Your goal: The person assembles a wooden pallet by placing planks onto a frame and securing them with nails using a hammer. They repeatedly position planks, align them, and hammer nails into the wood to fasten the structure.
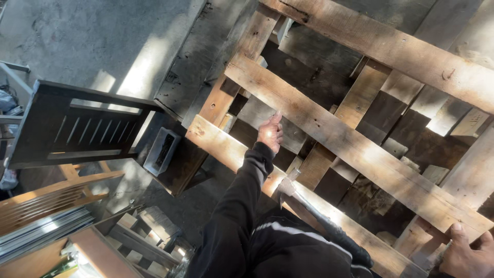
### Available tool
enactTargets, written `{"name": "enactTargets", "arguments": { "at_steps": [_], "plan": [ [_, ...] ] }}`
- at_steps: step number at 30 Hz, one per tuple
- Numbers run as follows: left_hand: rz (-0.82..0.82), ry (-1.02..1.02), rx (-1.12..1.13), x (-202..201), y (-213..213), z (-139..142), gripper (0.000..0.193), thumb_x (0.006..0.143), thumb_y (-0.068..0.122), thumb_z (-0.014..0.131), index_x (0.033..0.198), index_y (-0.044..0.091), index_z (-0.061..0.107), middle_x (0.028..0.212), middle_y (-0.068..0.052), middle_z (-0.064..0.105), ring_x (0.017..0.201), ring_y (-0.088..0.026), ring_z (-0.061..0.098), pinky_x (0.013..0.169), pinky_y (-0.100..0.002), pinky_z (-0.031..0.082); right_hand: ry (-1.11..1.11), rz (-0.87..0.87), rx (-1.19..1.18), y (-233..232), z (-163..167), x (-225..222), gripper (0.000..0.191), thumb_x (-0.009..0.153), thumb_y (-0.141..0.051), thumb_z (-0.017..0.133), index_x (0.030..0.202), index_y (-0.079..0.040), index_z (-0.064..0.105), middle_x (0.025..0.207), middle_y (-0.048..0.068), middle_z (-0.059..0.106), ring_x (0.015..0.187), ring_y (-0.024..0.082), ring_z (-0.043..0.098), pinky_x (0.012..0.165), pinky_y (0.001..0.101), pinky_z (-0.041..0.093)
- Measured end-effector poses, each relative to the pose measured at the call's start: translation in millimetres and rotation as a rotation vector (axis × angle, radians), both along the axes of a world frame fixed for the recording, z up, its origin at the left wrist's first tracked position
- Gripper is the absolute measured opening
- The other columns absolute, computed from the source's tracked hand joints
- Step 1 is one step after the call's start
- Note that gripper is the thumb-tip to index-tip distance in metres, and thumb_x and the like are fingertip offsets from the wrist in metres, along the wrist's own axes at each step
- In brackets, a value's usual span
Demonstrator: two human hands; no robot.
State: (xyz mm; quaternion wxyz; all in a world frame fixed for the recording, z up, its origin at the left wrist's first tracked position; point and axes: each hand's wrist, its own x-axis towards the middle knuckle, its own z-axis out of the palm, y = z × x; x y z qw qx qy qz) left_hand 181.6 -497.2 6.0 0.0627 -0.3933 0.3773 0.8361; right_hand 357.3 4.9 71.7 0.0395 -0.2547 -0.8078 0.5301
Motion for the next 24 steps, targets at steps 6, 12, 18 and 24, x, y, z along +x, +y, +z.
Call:
{"name": "enactTargets", "arguments": {
  "at_steps": [6,12,18,24],
  "plan": [
    [0.012,0.233,-0.637,-25.8,12.2,4.7,0.043,0.105,0.033,0.077,0.092,-0.005,0.061,0.081,-0.002,0.056,0.074,-0.013,0.048,0.062,-0.032,0.040,0.136,-0.127,-0.015,19.6,-37.8,-40.8,0.027,0.113,-0.012,0.065,0.132,0.005,0.058,0.117,0.015,0.067,0.103,0.022,0.067,0.089,0.0360,0.055],
    [-0.127,0.193,-1.313,-69.6,32.8,31.1,0.050,0.089,0.035,0.083,0.118,-0.001,0.064,0.108,-0.018,0.072,0.099,-0.030,0.067,0.083,-0.042,0.053,0.183,-0.111,-0.036,28.8,-49.6,-92.8,0.023,0.112,-0.007,0.068,0.130,0.006,0.060,0.118,0.011,0.068,0.104,0.018,0.066,0.093,0.0324,0.055],
    [0.123,-0.034,-0.626,-36.1,53.4,6.3,0.048,0.080,0.035,0.092,0.093,0.000,0.063,0.070,-0.001,0.054,0.058,-0.015,0.046,0.052,-0.034,0.041,0.279,-0.169,0.043,20.5,-59.1,-92.2,0.018,0.112,-0.001,0.070,0.127,0.006,0.063,0.119,0.007,0.069,0.106,0.015,0.065,0.097,0.0288,0.055],
    [-0.062,0.090,-0.049,-30.3,50.5,-4.2,0.045,0.083,0.042,0.086,0.078,0.016,0.050,0.053,0.008,0.037,0.037,-0.005,0.031,0.032,-0.025,0.020,0.231,-0.291,0.090,14.8,-58.3,-73.7,0.020,0.109,0.002,0.066,0.129,0.002,0.066,0.124,0.006,0.071,0.113,0.014,0.069,0.100,0.0300,0.057]
  ]
}}
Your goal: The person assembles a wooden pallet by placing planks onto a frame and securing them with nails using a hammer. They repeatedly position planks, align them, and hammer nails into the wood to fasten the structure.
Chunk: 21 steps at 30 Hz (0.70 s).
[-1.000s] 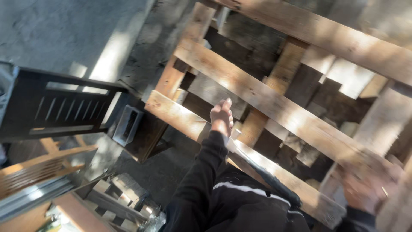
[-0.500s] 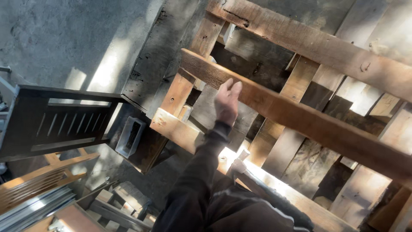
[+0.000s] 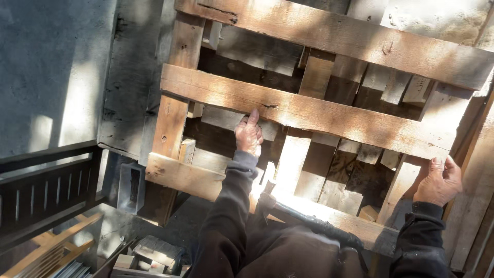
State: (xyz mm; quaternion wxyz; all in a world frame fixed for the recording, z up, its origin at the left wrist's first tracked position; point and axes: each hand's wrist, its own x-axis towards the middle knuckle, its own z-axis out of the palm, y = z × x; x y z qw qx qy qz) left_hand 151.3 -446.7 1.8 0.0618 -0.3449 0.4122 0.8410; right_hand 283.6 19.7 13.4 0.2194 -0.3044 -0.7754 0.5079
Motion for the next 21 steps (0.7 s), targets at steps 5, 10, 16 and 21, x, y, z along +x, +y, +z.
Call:
{"name": "enactTargets", "arguments": {
  "at_steps": [5,10,16,21],
  "plan": [
    [-0.114,0.017,-0.105,-59.2,15.4,-2.4,0.052,0.083,0.044,0.084,0.072,0.020,0.039,0.051,0.008,0.036,0.035,-0.004,0.029,0.028,-0.024,0.022,-0.002,-0.008,0.003,19.4,-10.9,-32.9,0.028,0.104,0.007,0.065,0.132,0.004,0.067,0.126,0.009,0.072,0.113,0.015,0.068,0.103,0.0279,0.055],
    [-0.040,0.042,-0.086,-84.6,39.0,1.2,0.044,0.086,0.038,0.083,0.077,0.019,0.044,0.054,0.007,0.038,0.039,-0.005,0.031,0.031,-0.023,0.025,0.152,-0.076,-0.114,35.1,-18.2,-64.4,0.019,0.107,-0.001,0.069,0.126,0.002,0.067,0.115,0.004,0.070,0.104,0.011,0.064,0.096,0.0256,0.054],
    [-0.171,-0.060,0.304,-36.2,64.1,32.7,0.022,0.096,0.033,0.068,0.099,0.013,0.060,0.057,0.006,0.036,0.043,-0.009,0.034,0.036,-0.026,0.025,0.087,-0.119,-0.033,36.8,-15.7,-51.4,0.019,0.107,-0.009,0.069,0.125,-0.004,0.068,0.113,0.001,0.069,0.101,0.009,0.063,0.091,0.0271,0.056],
    [-0.462,-0.182,0.496,58.1,131.7,62.4,0.017,0.108,0.027,0.055,0.108,0.010,0.057,0.061,0.006,0.035,0.046,-0.007,0.033,0.038,-0.025,0.026,-0.041,-0.180,0.108,41.9,-1.4,-38.5,0.030,0.101,-0.022,0.071,0.124,-0.003,0.071,0.111,0.013,0.077,0.100,0.017,0.070,0.092,0.0329,0.055]
  ]
}}
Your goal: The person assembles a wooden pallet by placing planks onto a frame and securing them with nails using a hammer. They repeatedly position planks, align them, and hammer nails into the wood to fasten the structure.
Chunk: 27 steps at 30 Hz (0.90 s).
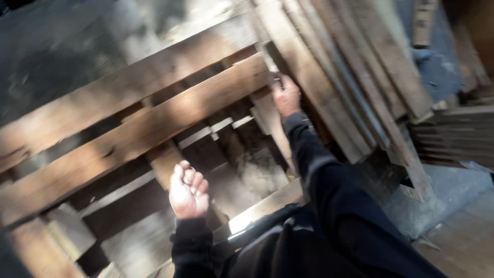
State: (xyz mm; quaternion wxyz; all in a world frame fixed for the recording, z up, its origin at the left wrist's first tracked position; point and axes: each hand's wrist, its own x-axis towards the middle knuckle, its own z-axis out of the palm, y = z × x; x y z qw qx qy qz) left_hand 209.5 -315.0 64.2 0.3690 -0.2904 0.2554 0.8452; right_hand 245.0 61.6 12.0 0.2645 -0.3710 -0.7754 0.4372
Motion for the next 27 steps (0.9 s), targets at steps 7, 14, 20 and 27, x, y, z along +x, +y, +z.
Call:
{"name": "enactTargets", "arguments": {
  "at_steps": [7,14,20,27],
  "plan": [
    [-0.420,-0.097,-0.078,82.6,83.7,37.2,0.034,0.099,0.024,0.049,0.126,0.006,0.059,0.071,0.004,0.046,0.050,-0.006,0.037,0.040,-0.020,0.029,0.041,0.113,-0.138,5.9,37.2,90.6,0.025,0.097,-0.015,0.071,0.120,-0.003,0.072,0.113,0.011,0.075,0.104,0.014,0.068,0.093,0.0303,0.054],
    [-0.645,0.125,-0.168,137.8,215.2,41.4,0.027,0.101,0.025,0.061,0.114,0.002,0.067,0.071,0.003,0.045,0.054,-0.006,0.038,0.042,-0.023,0.030,-0.184,-0.129,0.418,157.7,47.0,218.1,0.026,0.098,-0.019,0.072,0.120,-0.005,0.070,0.124,0.016,0.066,0.115,0.036,0.062,0.098,0.0450,0.051],
    [-0.795,0.379,-0.206,191.1,383.1,-9.8,0.022,0.098,0.026,0.066,0.097,0.004,0.071,0.065,0.004,0.049,0.048,-0.006,0.040,0.042,-0.024,0.030,-0.501,0.064,0.330,246.2,11.5,255.6,0.039,0.101,-0.040,0.071,0.131,-0.015,0.069,0.122,0.021,0.058,0.116,0.041,0.055,0.101,0.0518,0.044],
    [-0.730,0.432,-0.280,231.9,405.7,-70.1,0.022,0.099,0.025,0.067,0.095,0.004,0.072,0.068,0.005,0.054,0.053,-0.004,0.044,0.047,-0.023,0.032,-0.769,-0.049,0.506,352.1,9.7,307.3,0.090,0.080,-0.057,0.082,0.155,-0.021,0.047,0.143,0.025,0.045,0.130,0.047,0.046,0.103,0.0682,0.033]
  ]
}}
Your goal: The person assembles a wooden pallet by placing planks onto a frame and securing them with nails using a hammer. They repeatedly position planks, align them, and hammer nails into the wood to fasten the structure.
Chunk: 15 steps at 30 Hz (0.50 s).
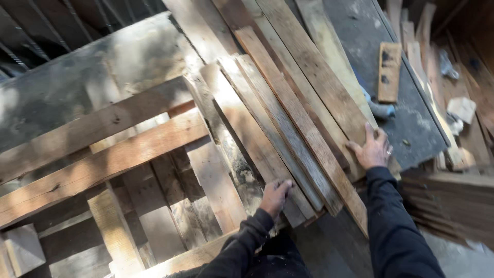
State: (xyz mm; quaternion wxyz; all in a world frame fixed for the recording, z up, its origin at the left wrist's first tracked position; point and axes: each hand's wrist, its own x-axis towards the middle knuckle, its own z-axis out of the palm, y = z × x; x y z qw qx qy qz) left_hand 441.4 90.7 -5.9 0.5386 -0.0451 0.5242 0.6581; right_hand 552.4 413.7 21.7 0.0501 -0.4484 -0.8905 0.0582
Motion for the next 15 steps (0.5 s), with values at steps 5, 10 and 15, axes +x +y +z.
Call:
{"name": "enactTargets", "arguments": {
  "at_steps": [5,10,15],
  "plan": [
    [0.083,-0.082,-0.111,2.4,-12.0,-4.4,0.020,0.097,0.023,0.067,0.093,0.004,0.072,0.066,0.004,0.054,0.048,-0.006,0.044,0.043,-0.024,0.033,-0.211,-0.059,-0.170,2.4,36.8,-24.4,0.108,0.072,-0.055,0.083,0.162,-0.017,0.037,0.128,0.026,0.048,0.117,0.045,0.054,0.103,0.0611,0.042],
    [0.228,-0.065,-0.057,-26.6,-22.1,32.1,0.021,0.099,0.025,0.069,0.101,0.005,0.073,0.067,0.005,0.051,0.049,-0.004,0.041,0.041,-0.023,0.031,-0.031,0.006,-0.343,-77.3,95.0,-32.9,0.107,0.072,-0.050,0.081,0.156,-0.001,0.036,0.127,0.024,0.050,0.106,0.037,0.062,0.083,0.0517,0.057],
    [0.305,0.695,-0.353,-35.1,-62.0,71.4,0.040,0.109,0.038,0.062,0.097,0.000,0.070,0.080,-0.003,0.064,0.071,-0.009,0.060,0.060,-0.027,0.052,0.142,0.517,-0.684,-179.0,102.7,-62.6,0.103,0.070,-0.043,0.086,0.154,-0.009,0.036,0.137,0.018,0.049,0.113,0.031,0.061,0.089,0.0432,0.058]
  ]
}}
